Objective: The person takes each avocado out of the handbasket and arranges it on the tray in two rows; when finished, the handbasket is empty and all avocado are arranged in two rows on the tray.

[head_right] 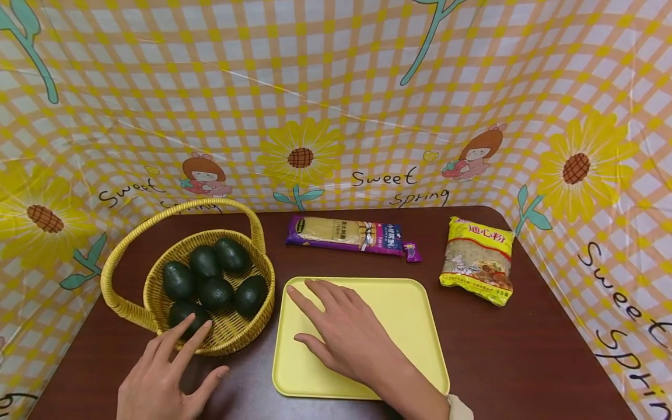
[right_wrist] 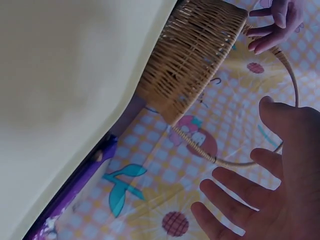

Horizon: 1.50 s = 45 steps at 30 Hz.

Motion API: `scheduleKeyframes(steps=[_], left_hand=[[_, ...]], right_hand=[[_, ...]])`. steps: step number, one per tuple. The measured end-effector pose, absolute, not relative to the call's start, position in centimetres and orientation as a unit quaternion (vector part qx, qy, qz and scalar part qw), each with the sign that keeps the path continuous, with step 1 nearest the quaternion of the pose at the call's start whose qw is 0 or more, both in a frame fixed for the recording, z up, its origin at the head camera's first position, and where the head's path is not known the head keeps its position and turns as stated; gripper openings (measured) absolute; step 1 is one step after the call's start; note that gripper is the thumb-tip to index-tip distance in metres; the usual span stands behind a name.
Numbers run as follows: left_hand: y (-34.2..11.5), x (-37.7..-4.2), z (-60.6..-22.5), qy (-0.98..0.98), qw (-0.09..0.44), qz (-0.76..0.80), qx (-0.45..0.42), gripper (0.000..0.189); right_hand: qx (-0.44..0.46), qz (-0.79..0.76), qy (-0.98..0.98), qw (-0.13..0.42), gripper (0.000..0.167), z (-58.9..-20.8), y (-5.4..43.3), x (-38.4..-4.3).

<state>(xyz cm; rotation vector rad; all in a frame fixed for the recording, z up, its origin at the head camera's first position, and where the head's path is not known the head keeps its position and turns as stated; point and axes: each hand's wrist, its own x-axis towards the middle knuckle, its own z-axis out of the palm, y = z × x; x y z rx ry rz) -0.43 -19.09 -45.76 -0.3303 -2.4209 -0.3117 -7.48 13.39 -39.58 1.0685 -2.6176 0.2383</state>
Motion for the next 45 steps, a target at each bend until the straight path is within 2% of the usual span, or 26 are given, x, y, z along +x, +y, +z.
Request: scheduleKeyframes(steps=[7,14,23,37,45], left_hand=[[-19.6,-0.5,-46.2,-0.927,0.340,-0.127,-0.099,0.078],[-20.0,-0.5,-46.9,-0.930,0.339,-0.128,-0.060,0.078],[-20.6,-0.6,-47.8,-0.920,0.364,-0.137,-0.036,0.069],[-20.8,-0.5,-48.0,-0.927,0.342,-0.153,0.019,0.074],[-21.2,-0.5,-47.9,-0.924,0.346,-0.159,0.037,0.049]], right_hand=[[0.393,0.077,-0.906,0.141,0.072,-39.2,11.1,-8.6],[0.417,0.068,-0.893,0.153,0.071,-38.4,8.9,-9.6],[0.423,0.060,-0.893,0.140,0.068,-38.5,7.1,-10.9],[0.430,0.049,-0.892,0.129,0.065,-40.3,4.3,-13.4],[0.429,0.035,-0.892,0.138,0.064,-40.9,3.1,-14.2]])
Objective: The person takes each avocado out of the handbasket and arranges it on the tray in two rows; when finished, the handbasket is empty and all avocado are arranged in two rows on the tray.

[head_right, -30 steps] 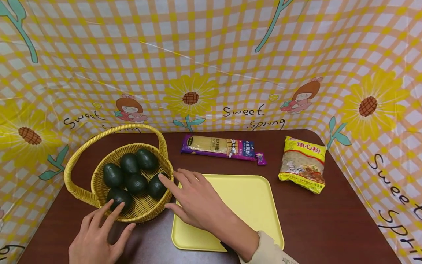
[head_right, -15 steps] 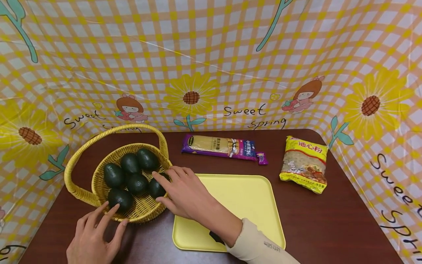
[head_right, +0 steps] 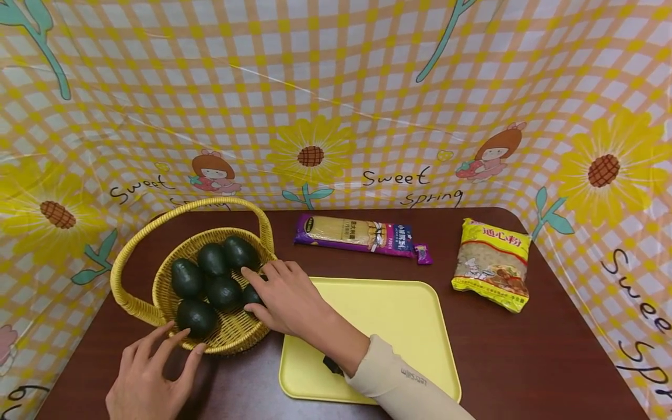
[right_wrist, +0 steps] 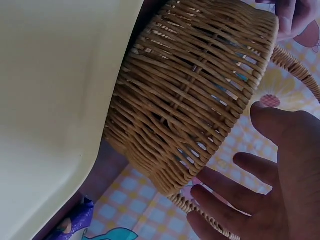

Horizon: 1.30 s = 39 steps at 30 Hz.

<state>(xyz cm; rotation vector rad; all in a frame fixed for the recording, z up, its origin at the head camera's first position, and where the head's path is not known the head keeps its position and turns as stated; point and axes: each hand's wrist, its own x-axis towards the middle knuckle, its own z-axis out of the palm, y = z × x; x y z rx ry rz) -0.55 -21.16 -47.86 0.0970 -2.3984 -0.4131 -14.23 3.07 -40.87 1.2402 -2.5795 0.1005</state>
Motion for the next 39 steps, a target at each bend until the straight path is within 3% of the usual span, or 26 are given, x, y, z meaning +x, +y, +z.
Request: scheduleKeyframes(steps=[7,13,39], left_hand=[[-21.3,-0.5,-48.1,-0.923,0.345,-0.166,0.038,0.058],[-21.3,-0.6,-48.2,-0.925,0.339,-0.170,0.037,0.041],[-20.8,-0.5,-48.3,-0.936,0.308,-0.165,0.046,0.040]], right_hand=[[0.428,0.007,-0.894,0.134,0.066,-41.2,2.1,-14.8],[0.425,-0.017,-0.893,0.146,0.066,-41.6,1.5,-15.3],[0.390,-0.059,-0.918,0.038,0.075,-41.1,-0.3,-16.4]])
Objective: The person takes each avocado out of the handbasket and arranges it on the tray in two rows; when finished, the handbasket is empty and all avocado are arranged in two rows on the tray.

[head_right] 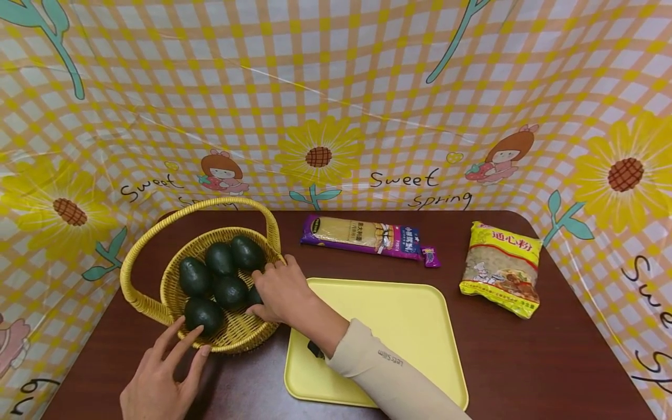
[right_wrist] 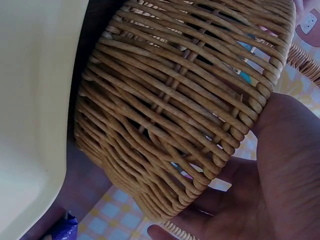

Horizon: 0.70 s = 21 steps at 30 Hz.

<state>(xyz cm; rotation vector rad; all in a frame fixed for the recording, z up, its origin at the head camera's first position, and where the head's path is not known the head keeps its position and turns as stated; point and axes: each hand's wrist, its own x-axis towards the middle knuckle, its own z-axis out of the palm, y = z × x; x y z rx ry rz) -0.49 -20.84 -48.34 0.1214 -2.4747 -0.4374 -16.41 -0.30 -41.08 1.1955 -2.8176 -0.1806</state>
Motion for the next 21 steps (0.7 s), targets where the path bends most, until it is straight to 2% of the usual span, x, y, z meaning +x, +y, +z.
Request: scheduleKeyframes(steps=[11,21], left_hand=[[-20.67,-0.60,-47.85,-0.939,0.293,-0.168,0.059,0.035],[-20.49,-0.80,-47.63,-0.938,0.293,-0.176,0.066,0.032]], right_hand=[[0.369,-0.060,-0.927,-0.045,0.078,-40.66,-0.96,-16.51],[0.369,-0.064,-0.926,-0.051,0.081,-40.49,-1.22,-16.92]])
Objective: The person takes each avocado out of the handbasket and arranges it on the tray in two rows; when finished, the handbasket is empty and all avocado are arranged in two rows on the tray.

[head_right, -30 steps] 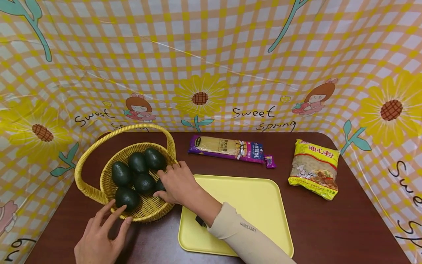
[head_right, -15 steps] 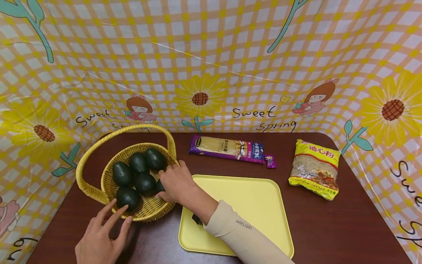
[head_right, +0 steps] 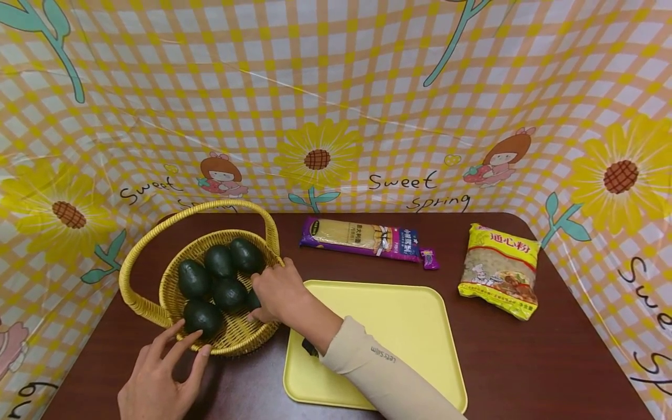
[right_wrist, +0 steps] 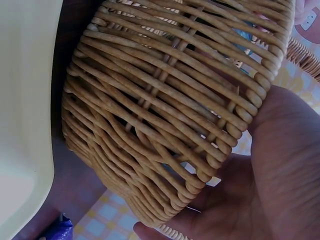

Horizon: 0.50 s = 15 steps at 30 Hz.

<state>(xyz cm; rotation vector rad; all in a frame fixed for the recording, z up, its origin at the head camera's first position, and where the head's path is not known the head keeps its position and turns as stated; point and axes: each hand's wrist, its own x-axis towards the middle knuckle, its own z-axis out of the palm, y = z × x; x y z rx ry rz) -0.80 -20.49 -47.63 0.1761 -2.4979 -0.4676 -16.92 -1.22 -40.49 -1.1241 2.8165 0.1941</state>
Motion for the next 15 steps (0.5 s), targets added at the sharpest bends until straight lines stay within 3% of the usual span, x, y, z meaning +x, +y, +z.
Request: scheduleKeyframes(steps=[15], left_hand=[[-20.49,-1.15,-47.61,-0.936,0.296,-0.180,0.066,0.031]], right_hand=[[-0.373,0.064,0.924,0.051,0.082,-40.64,-1.57,-17.32]])
